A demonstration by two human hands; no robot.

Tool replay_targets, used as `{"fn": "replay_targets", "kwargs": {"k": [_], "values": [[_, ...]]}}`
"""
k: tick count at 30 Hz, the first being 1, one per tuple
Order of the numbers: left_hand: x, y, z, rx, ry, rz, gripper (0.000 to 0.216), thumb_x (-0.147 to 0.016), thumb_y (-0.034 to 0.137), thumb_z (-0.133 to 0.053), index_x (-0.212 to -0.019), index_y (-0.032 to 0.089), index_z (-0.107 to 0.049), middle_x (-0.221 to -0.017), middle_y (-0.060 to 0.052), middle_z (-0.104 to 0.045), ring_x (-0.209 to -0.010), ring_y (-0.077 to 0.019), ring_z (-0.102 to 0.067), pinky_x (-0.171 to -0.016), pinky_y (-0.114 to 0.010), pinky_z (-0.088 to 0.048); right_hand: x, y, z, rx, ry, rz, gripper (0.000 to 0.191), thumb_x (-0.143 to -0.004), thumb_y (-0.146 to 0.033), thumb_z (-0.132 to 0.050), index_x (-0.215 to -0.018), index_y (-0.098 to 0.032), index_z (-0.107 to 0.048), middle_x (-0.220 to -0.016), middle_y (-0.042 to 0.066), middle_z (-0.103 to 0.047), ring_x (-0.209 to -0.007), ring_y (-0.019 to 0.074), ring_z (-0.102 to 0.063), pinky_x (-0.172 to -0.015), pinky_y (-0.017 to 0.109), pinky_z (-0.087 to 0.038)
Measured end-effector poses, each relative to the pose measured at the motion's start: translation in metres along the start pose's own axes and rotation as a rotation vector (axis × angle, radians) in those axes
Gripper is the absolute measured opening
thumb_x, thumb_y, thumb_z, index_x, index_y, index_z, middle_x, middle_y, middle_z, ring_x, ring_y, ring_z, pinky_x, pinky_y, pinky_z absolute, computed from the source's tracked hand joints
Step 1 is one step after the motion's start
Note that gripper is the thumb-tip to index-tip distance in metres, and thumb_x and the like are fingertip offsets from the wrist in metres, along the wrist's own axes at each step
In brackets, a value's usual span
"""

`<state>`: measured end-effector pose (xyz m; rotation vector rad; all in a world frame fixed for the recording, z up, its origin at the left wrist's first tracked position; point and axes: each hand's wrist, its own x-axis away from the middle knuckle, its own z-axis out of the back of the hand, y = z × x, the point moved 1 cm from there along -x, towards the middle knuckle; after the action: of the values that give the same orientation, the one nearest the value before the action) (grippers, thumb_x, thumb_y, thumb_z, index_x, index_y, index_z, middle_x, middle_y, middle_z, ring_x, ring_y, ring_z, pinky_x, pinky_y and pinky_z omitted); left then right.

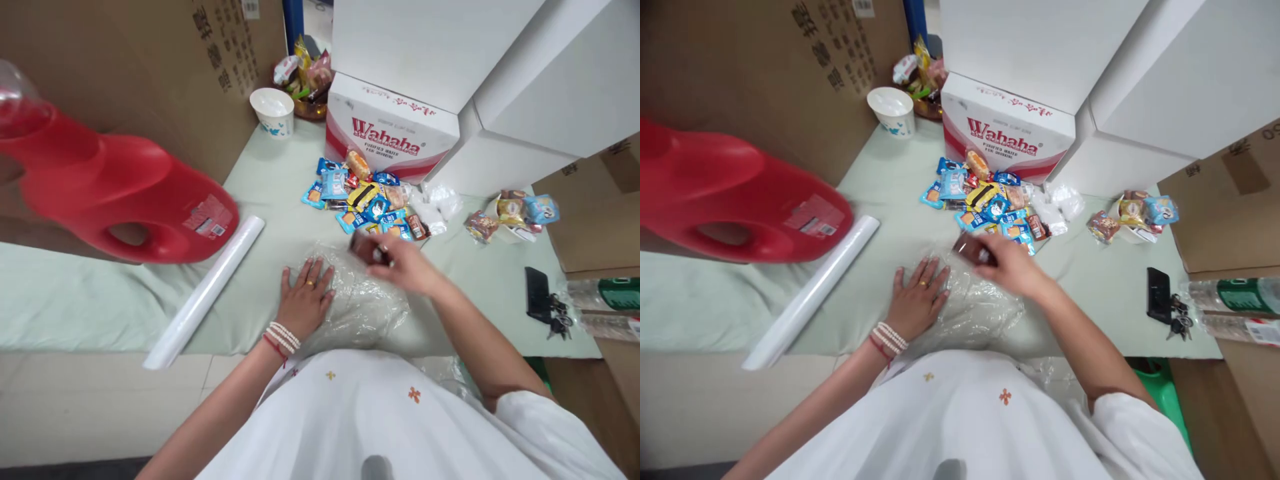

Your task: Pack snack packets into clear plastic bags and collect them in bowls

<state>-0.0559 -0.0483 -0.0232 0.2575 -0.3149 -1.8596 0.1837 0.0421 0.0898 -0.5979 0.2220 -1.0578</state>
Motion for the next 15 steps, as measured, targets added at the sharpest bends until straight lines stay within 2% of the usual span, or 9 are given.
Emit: {"fn": "replay_targets", "kwargs": {"k": [2,3,5,8,10,12,15], "values": [[0.0,-0.001,0.001,-0.014,-0.003,-0.007,0.054,-0.104,0.04,-0.038,-0.156,0.027,-0.046,-0.168,-0.012,-0.034,-0.157,-0.0334,-0.029,-0.122,-0.074,-0.001,0.014,-0.02,-0.033,0.074,-0.182,0.036,0.057,-0.086,-0.033,-0.072,-0.14,-0.022,-0.058,-0.122,0.009,-0.069,-0.103,0.0252,-0.067,-0.085,0.032,-0.05],[0.0,-0.002,0.001,-0.02,-0.007,-0.007,0.054,-0.105,0.041,-0.037,-0.156,0.027,-0.046,-0.168,-0.012,-0.033,-0.157,-0.0338,-0.029,-0.121,-0.075,0.0,0.02,-0.022,-0.046,0.138,-0.219,-0.002,0.056,-0.087,-0.031,-0.07,-0.14,-0.022,-0.057,-0.123,0.01,-0.069,-0.102,0.0259,-0.068,-0.082,0.032,-0.05],[0.001,-0.004,0.002,-0.03,-0.022,-0.007,0.055,-0.105,0.041,-0.035,-0.157,0.027,-0.044,-0.168,-0.013,-0.033,-0.156,-0.0346,-0.03,-0.119,-0.078,0.003,0.031,-0.009,-0.062,0.255,-0.198,-0.14,0.055,-0.088,-0.028,-0.067,-0.142,-0.021,-0.056,-0.129,0.013,-0.066,-0.104,0.0283,-0.068,-0.078,0.033,-0.05],[0.002,-0.006,0.003,-0.038,-0.045,-0.019,0.055,-0.105,0.042,-0.033,-0.158,0.028,-0.042,-0.169,-0.012,-0.032,-0.156,-0.0346,-0.029,-0.118,-0.078,0.004,0.051,0.027,-0.056,0.323,-0.083,-0.362,0.058,-0.088,-0.03,-0.066,-0.144,-0.022,-0.054,-0.134,0.015,-0.064,-0.108,0.0317,-0.067,-0.078,0.036,-0.05],[0.002,-0.009,0.003,-0.03,-0.054,-0.016,0.056,-0.106,0.043,-0.033,-0.159,0.028,-0.04,-0.169,-0.012,-0.03,-0.157,-0.0345,-0.028,-0.119,-0.078,0.004,0.064,0.045,-0.042,0.314,-0.03,-0.432,0.059,-0.088,-0.034,-0.067,-0.144,-0.022,-0.054,-0.131,0.015,-0.065,-0.109,0.0333,-0.067,-0.08,0.037,-0.051],[0.002,-0.012,0.004,-0.002,-0.058,-0.003,0.058,-0.105,0.044,-0.032,-0.161,0.027,-0.036,-0.17,-0.014,-0.029,-0.157,-0.0345,-0.028,-0.12,-0.076,0.001,0.072,0.046,-0.028,0.271,0.009,-0.388,0.062,-0.087,-0.038,-0.069,-0.145,-0.024,-0.054,-0.131,0.014,-0.065,-0.112,0.034,-0.065,-0.083,0.038,-0.051],[0.003,-0.019,0.009,0.068,-0.054,0.021,0.059,-0.105,0.044,-0.031,-0.163,0.029,-0.033,-0.171,-0.013,-0.027,-0.158,-0.0333,-0.026,-0.123,-0.071,-0.005,0.067,0.021,-0.024,0.199,0.004,-0.208,0.064,-0.087,-0.039,-0.071,-0.147,-0.029,-0.052,-0.133,0.01,-0.064,-0.112,0.0318,-0.066,-0.086,0.037,-0.051]]}}
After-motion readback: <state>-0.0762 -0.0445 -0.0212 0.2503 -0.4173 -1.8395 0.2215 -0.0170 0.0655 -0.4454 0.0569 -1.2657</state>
